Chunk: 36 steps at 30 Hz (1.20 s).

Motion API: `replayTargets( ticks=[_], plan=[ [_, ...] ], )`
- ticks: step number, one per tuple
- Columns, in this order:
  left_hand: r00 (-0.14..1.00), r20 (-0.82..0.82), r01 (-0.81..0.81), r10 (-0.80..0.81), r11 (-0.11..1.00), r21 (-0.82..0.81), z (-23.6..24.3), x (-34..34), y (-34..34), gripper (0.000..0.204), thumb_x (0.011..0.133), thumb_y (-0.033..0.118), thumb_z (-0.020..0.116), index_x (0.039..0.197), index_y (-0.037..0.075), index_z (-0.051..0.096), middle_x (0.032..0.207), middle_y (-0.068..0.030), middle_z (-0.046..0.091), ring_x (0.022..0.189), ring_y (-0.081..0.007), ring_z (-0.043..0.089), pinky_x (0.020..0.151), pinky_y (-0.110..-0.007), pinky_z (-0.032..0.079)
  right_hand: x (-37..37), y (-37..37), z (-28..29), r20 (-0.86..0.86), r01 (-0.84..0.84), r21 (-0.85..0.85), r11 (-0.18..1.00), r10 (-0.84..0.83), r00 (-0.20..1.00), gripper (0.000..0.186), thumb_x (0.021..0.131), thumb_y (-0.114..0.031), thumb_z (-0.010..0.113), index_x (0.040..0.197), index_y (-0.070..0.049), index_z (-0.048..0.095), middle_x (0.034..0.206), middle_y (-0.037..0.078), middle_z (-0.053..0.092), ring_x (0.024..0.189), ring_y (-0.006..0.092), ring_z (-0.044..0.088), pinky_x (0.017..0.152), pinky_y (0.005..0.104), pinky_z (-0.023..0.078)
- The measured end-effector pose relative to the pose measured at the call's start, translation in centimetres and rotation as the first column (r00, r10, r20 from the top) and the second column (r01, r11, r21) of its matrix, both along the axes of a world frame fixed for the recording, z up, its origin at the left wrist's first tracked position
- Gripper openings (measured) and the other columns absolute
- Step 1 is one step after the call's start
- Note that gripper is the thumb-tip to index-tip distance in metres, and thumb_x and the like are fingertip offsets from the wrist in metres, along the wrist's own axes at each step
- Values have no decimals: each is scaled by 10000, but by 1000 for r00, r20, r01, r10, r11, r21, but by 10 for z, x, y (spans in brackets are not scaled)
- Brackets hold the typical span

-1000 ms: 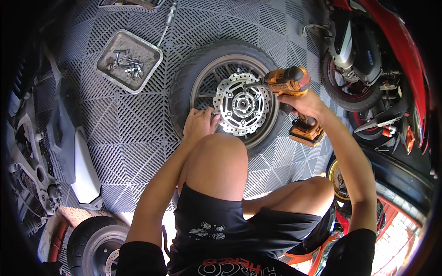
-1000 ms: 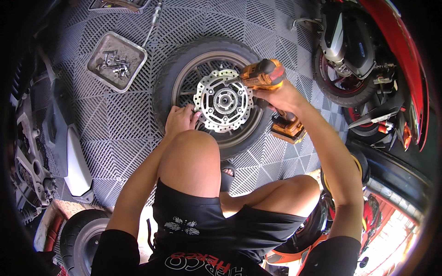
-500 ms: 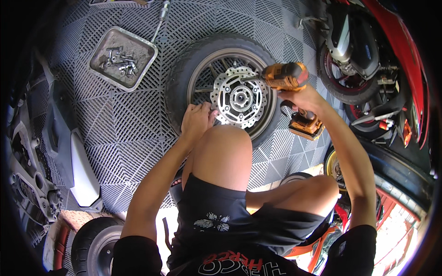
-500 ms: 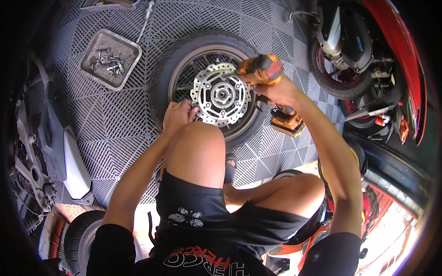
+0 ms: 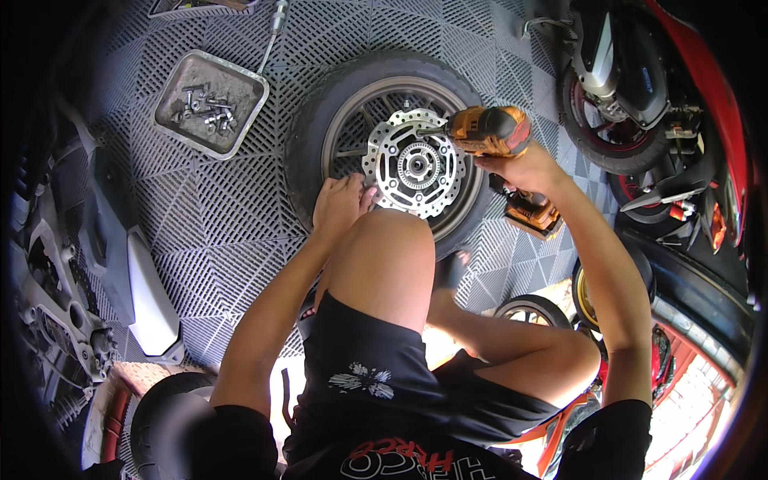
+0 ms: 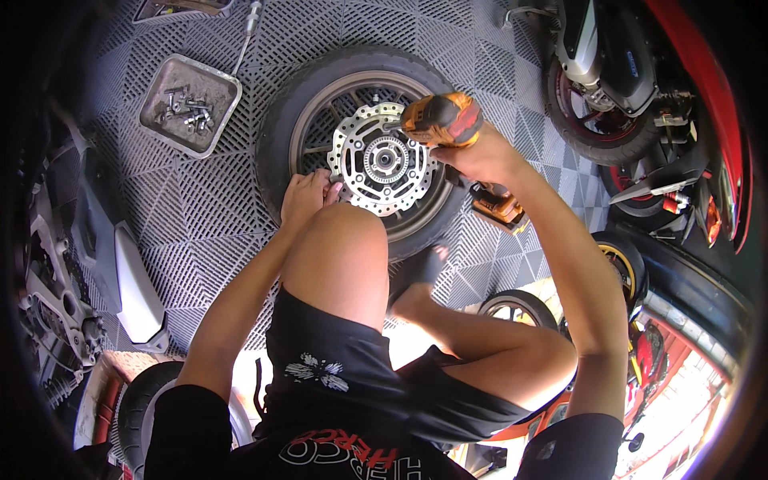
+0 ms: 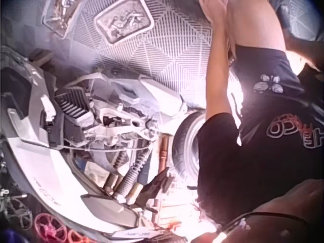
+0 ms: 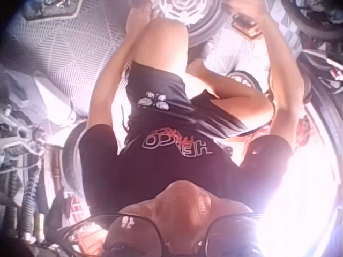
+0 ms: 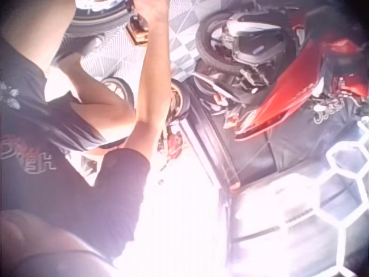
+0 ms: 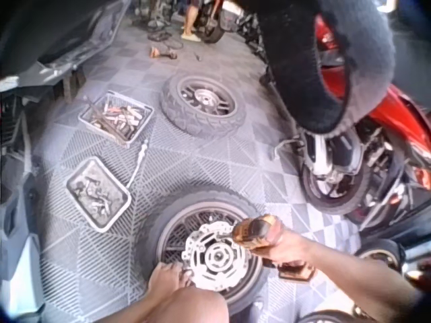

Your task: The person uses a power drill to remove bolts from a motorcycle wheel's brake disc. They then remove the disc and place it on the floor. The person continues to remove additional bolts from the wheel hub.

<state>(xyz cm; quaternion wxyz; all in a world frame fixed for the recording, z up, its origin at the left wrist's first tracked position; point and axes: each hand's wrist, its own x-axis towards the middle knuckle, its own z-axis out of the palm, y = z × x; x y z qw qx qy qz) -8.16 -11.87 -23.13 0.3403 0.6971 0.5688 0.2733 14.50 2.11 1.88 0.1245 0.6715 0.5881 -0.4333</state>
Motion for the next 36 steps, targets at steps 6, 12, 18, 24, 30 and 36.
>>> replayTargets(
  ticks=[6, 12, 18, 24, 30, 36],
  plan=[
    [998, -26, -54, 56, 997, 55, 7, 2, 0, 225, 922, 244, 660, 973, 36, 589, 769, -94, 668, 730, -261, 626, 786, -378, 438, 6, -5, -5, -8, -27, 95, 995, 28, 1000, 323, 855, -197, 748, 1149, -77, 689, 791, 7, 677, 506, 92, 539, 477, 258, 475],
    [997, 22, -70, 69, 995, 65, 5, 5, -1, 200, 907, 225, 679, 932, 48, 588, 754, -84, 660, 702, -257, 614, 765, -364, 436, 2, 1, 3, 30, 30, 7, 1000, -31, 999, 293, 830, -172, 734, 1098, -60, 696, 828, 29, 718, 520, 89, 552, 487, 249, 477],
    [997, 20, -77, 76, 994, 75, 1, 3, -3, 231, 919, 259, 673, 945, 42, 600, 739, -81, 655, 695, -263, 609, 752, -369, 441, 23, -12, 38, -253, 269, 20, 963, -256, 933, 246, 826, -83, 691, 1053, 11, 670, 823, 61, 701, 514, 96, 528, 460, 242, 402],
    [998, -4, -55, 56, 998, 38, -1, -1, -4, 263, 950, 296, 640, 958, 35, 605, 730, -88, 651, 674, -277, 591, 743, -385, 443, 45, -61, 71, -367, 557, -10, 831, -521, 771, 284, 814, -44, 684, 1084, 33, 647, 825, 90, 692, 516, 83, 517, 440, 229, 375],
    [990, 22, -132, 138, 975, -176, 20, 4, 17, 230, 957, 279, 640, 961, 53, 597, 750, -100, 656, 731, -301, 621, 724, -397, 488, 88, -107, 82, -399, 709, 19, 705, -645, 652, 270, 822, -74, 676, 1060, 46, 638, 820, 80, 683, 473, 65, 470, 438, 238, 390],
    [975, -21, 200, -219, 843, 499, 49, 60, 120, 214, 944, 156, 643, 1128, 52, 679, 1070, -108, 671, 1014, -294, 605, 912, -405, 498, 104, -126, 95, -484, 785, 19, 619, -682, 549, 267, 788, -16, 680, 1043, 62, 658, 870, 104, 695, 572, 84, 536, 432, 203, 362]
  ],
)
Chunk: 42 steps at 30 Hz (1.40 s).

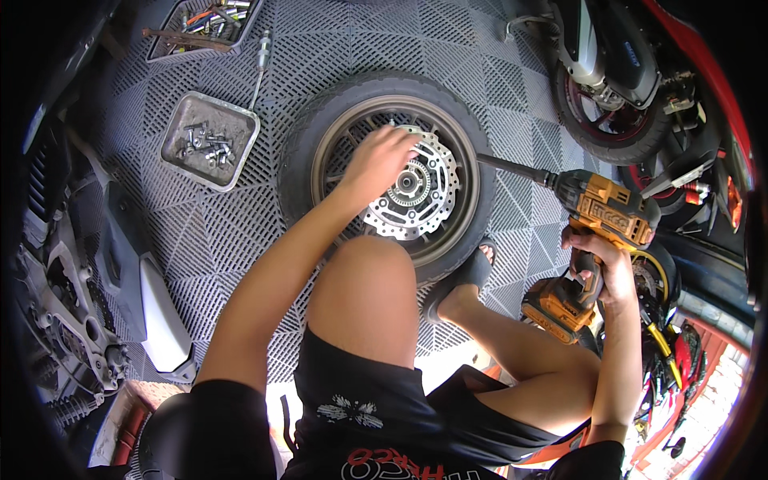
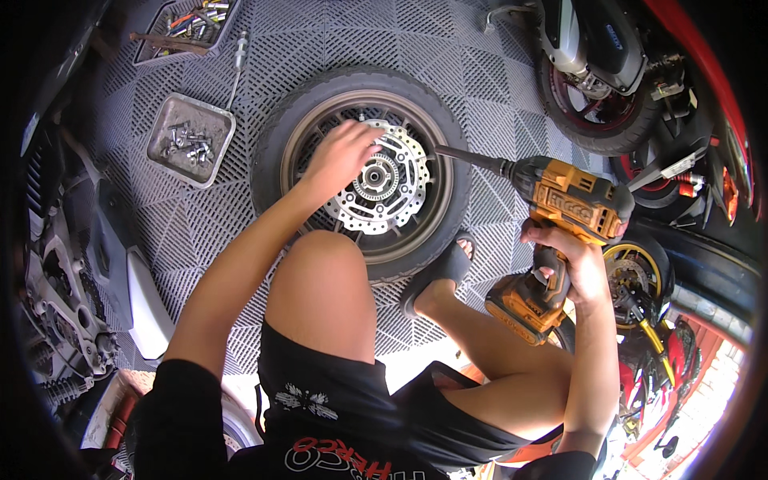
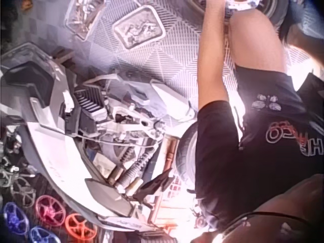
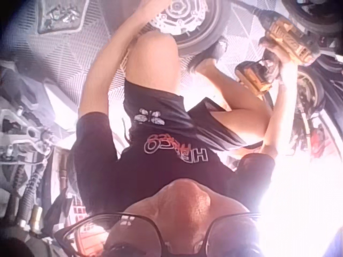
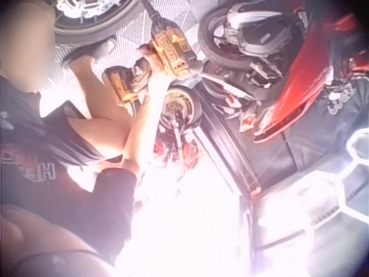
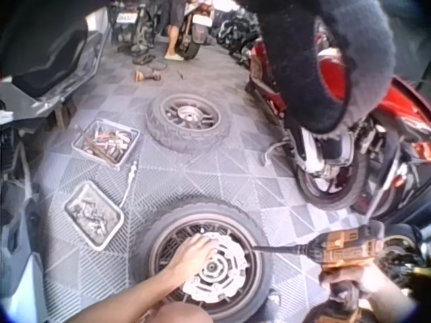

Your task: The person uses a power drill to remove bolts from a motorcycle wheel's brake disc. They then remove the disc and place it on the floor. The person continues to remove additional bolts from the wheel hub.

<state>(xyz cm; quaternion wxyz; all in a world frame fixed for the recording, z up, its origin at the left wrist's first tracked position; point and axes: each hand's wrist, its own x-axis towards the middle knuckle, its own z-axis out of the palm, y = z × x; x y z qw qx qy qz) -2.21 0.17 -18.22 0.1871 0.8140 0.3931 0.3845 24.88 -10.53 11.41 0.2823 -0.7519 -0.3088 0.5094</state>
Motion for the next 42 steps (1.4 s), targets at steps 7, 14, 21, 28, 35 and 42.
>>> replayTargets(
  ticks=[7, 14, 21, 28, 35, 42],
  plan=[
    [979, -194, -94, 56, 976, -196, -35, 54, 15, 256, 882, 4, 611, 1133, -33, 639, 1051, -238, 628, 1033, -360, 637, 935, -469, 537, 9, -21, 7, 85, 91, 53, 994, -96, 992, 342, 795, -125, 666, 1102, 9, 598, 812, 68, 639, 410, 66, 451, 371, 210, 364],
    [936, 183, -238, 301, 922, -305, -14, 1, 6, 134, 893, 45, 592, 997, -15, 653, 1016, -197, 602, 1017, -359, 585, 917, -423, 477, 12, -25, 4, 60, 65, 75, 995, -69, 996, 326, 782, -136, 638, 1063, 18, 578, 779, 77, 596, 401, 62, 417, 347, 203, 350],
    [507, 319, -174, 801, 457, -872, -40, -142, -63, 189, 991, 152, 645, 1090, -9, 660, 949, -99, 705, 827, -144, 663, 758, -274, 551, 17, -20, 8, 100, 73, 59, 996, -79, 992, 331, 773, -130, 637, 1053, 46, 619, 829, 94, 655, 478, 72, 488, 389, 181, 363],
    [397, 283, -68, 873, 336, -939, -50, -190, -104, 222, 967, 71, 621, 1145, -60, 638, 986, -108, 702, 874, -143, 662, 821, -252, 557, 10, -14, 20, 88, 5, 49, 999, -10, 996, 314, 775, -106, 621, 1045, 53, 631, 829, 110, 671, 556, 96, 547, 404, 201, 367],
    [202, 13, 18, 979, 9, -1000, -94, -238, -105, 315, 889, 313, 517, 938, 22, 627, 674, -13, 499, 553, -100, 432, 476, -259, 311, 7, -7, 16, 20, -54, 78, 995, 53, 998, 325, 759, -76, 628, 1062, 40, 609, 796, 119, 654, 562, 126, 553, 406, 222, 377],
    [154, -110, 174, 982, -137, -975, -118, -229, -48, 589, 904, 613, 595, 897, 26, 644, 569, 42, 388, 388, -113, 246, 384, -305, 199, 13, -15, 19, 35, -40, 96, 995, 37, 999, 308, 762, -70, 629, 1046, 43, 595, 776, 125, 640, 521, 138, 532, 402, 243, 402]
  ],
)
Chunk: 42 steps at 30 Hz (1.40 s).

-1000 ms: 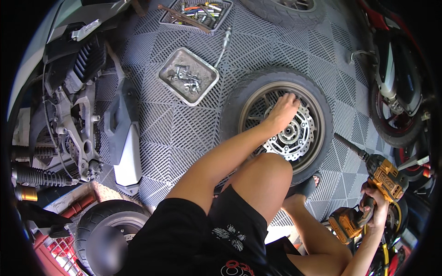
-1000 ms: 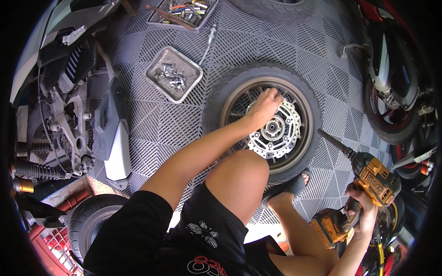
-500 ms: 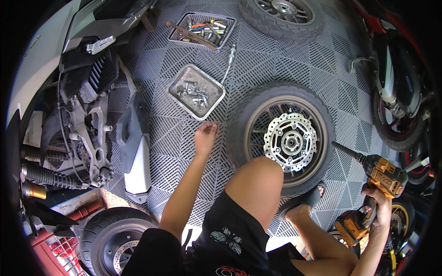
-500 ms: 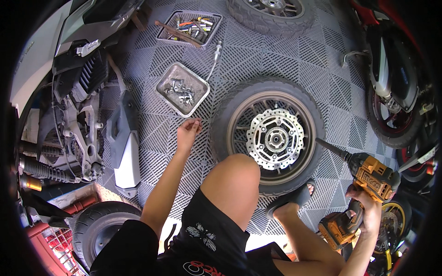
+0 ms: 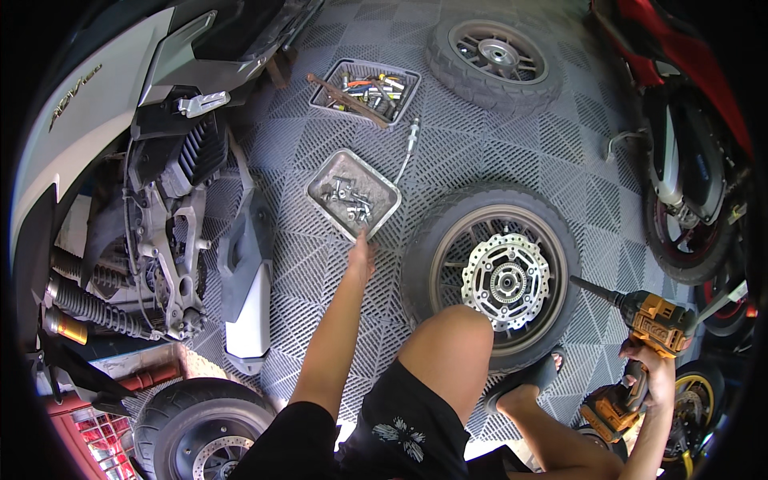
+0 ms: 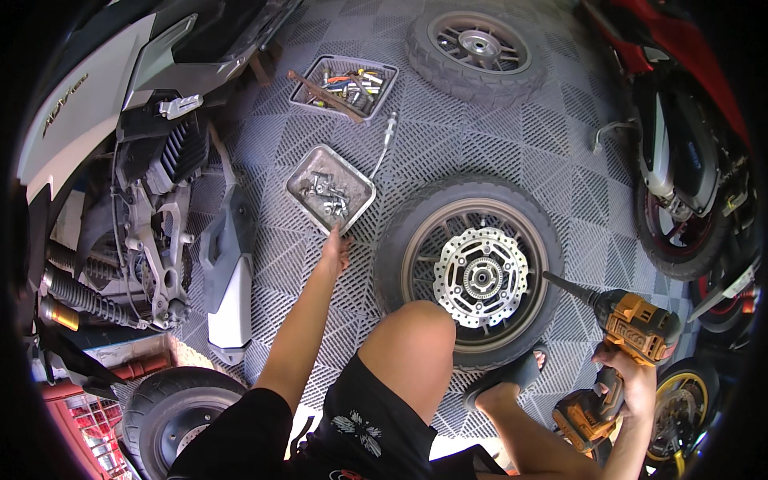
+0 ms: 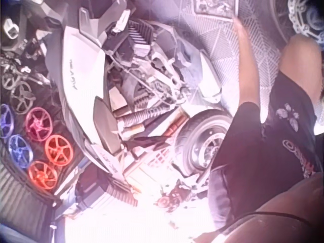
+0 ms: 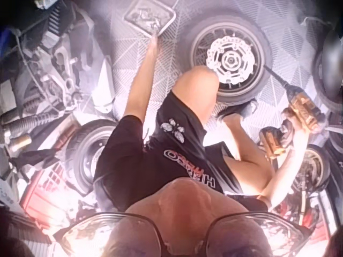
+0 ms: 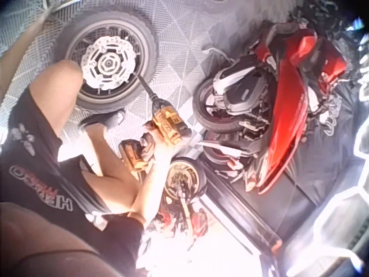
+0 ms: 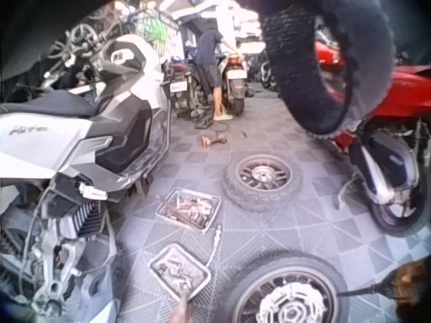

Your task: The person uses a power drill to remove bolts from a motorcycle wheel's brake disc. They then remove the disc and place it on the floor. The person continues to remove additional bolts from the wheel hub.

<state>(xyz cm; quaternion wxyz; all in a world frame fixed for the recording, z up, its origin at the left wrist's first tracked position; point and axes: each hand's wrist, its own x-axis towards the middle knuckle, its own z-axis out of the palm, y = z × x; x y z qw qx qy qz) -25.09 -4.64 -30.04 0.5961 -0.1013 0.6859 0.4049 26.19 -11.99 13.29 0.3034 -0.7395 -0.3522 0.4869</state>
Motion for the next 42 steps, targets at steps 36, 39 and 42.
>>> replayTargets(
  ticks=[36, 39, 42],
  plan=[
    [-314, -498, 501, -809, 304, -810, 89, -64, 25, 699, 846, 711, 606, 1029, 48, 731, 1026, -170, 742, 970, -323, 733, 776, -440, 592, -5, -2, -6, 55, -85, -83, 993, 90, 994, 309, 781, -65, 626, 1065, 56, 623, 819, 123, 667, 554, 132, 574, 413, 236, 418],
    [-389, -279, 522, -878, 39, -852, 102, -55, -6, 892, 690, 833, 666, 1097, 42, 735, 1077, -168, 734, 1035, -321, 717, 830, -432, 579, -1, 0, -5, 17, -92, -102, 991, 95, 995, 303, 783, -70, 630, 1058, 57, 625, 824, 125, 668, 595, 142, 593, 428, 238, 426],
    [-449, -245, 515, -859, -24, -857, 77, -54, -21, 768, 836, 751, 584, 1085, 42, 742, 1113, -161, 731, 1057, -325, 710, 841, -423, 572, 7, -4, -20, 60, -79, -18, 997, 80, 995, 296, 789, -65, 637, 1060, 54, 626, 841, 123, 676, 578, 139, 584, 435, 245, 422]
  ],
)
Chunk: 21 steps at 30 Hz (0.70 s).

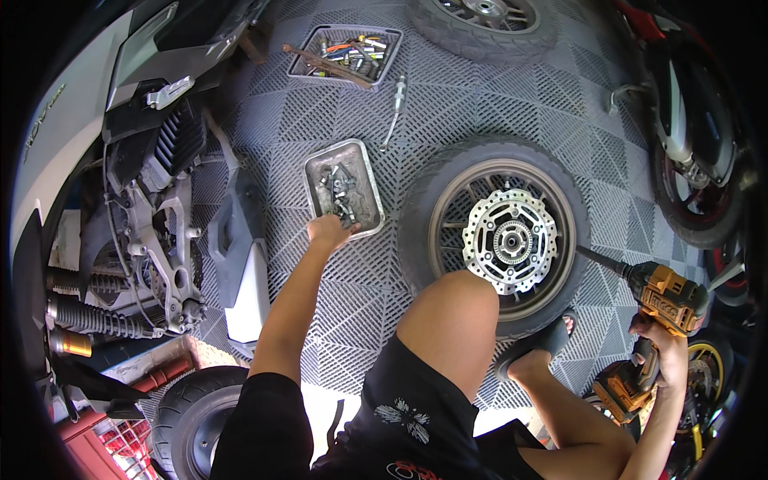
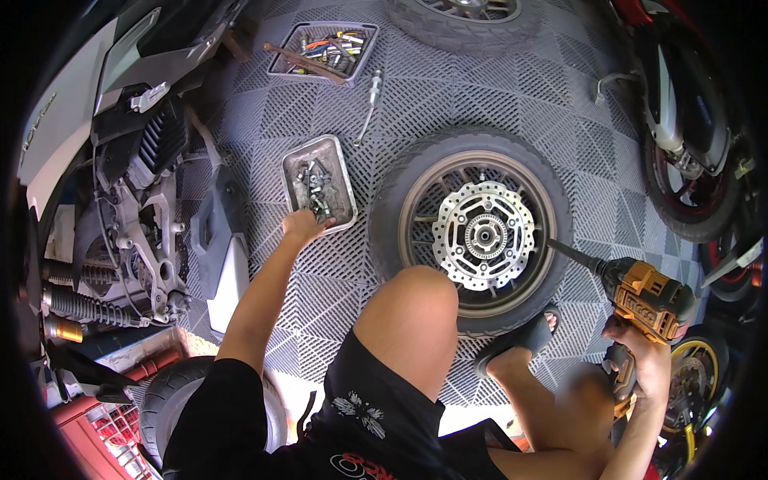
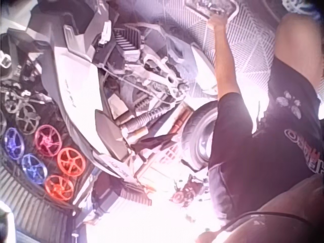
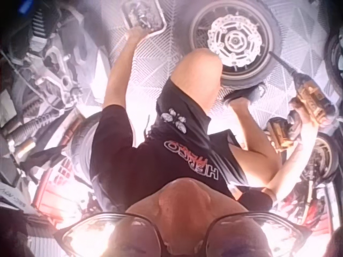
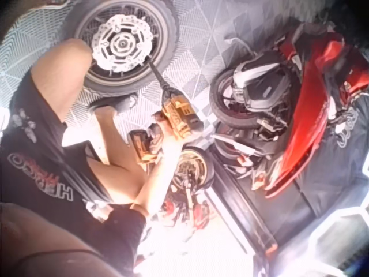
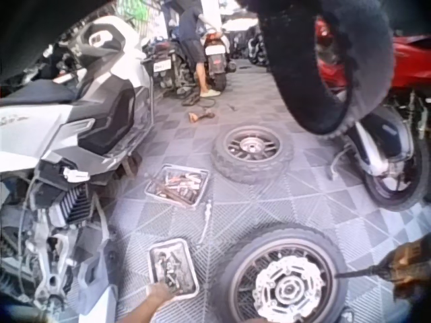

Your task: The person uses a power drill to remove bolts from a motorcycle wheel's brake disc. They then remove the disc and place it on the floor. The person continues to remove additional bolts from the wheel hub.

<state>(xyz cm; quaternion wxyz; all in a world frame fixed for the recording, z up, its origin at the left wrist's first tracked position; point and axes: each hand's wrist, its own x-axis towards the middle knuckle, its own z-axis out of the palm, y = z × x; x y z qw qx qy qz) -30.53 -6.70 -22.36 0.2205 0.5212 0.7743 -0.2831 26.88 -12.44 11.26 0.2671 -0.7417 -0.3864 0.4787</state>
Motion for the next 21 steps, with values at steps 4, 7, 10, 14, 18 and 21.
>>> replayTargets(
  ticks=[4, 7, 10, 14, 18, 21],
  plan=[
    [994, 79, -92, 80, 983, 160, -36, 2, 2, 615, 947, 607, 545, 1053, 36, 747, 1114, -209, 721, 1067, -362, 700, 851, -459, 569, -3, -1, 10, 20, 79, -54, 995, -78, 997, 277, 784, -47, 643, 1044, 49, 627, 839, 122, 675, 542, 131, 559, 426, 252, 407],
    [978, 113, -203, 178, 941, 270, -59, 5, 22, 580, 940, 555, 592, 1040, 3, 737, 1094, -252, 712, 1050, -392, 696, 886, -491, 553, 4, -6, 11, 5, 114, -63, 991, -114, 993, 263, 780, -38, 650, 1031, 34, 630, 812, 107, 664, 536, 121, 541, 421, 246, 398],
    [906, 251, -408, 341, 860, 307, -75, -56, 38, 620, 903, 571, 630, 1070, -20, 718, 1117, -268, 700, 1065, -409, 684, 903, -479, 547, 2, 1, 2, -43, 51, -107, 993, -56, 998, 263, 776, -33, 649, 1031, 28, 632, 812, 107, 661, 536, 122, 538, 422, 245, 402],
    [847, 318, -524, 425, 767, 370, -59, -74, 49, 685, 849, 615, 672, 1054, -37, 720, 1103, -283, 697, 1074, -424, 675, 913, -475, 540, 5, -3, -3, -11, 99, -70, 993, -100, 995, 310, 770, -81, 642, 1060, 30, 628, 816, 113, 662, 553, 129, 550, 431, 243, 419],
    [931, 258, -317, 258, 922, 222, -36, -5, 45, 699, 829, 630, 686, 988, -50, 732, 1064, -288, 703, 1076, -432, 671, 916, -482, 525, 22, -15, 3, 101, 96, -50, 994, -91, 991, 363, 760, -96, 648, 1097, 35, 624, 823, 114, 660, 619, 134, 581, 448, 246, 422],
    [910, 369, -235, 188, 968, 87, -61, -9, 26, 668, 859, 606, 661, 972, -49, 732, 1006, -289, 708, 1048, -442, 675, 900, -487, 523, 19, -11, 2, 75, 87, -63, 994, -82, 994, 350, 766, -99, 659, 1091, 29, 634, 829, 107, 665, 625, 126, 584, 452, 245, 417]
  ],
)
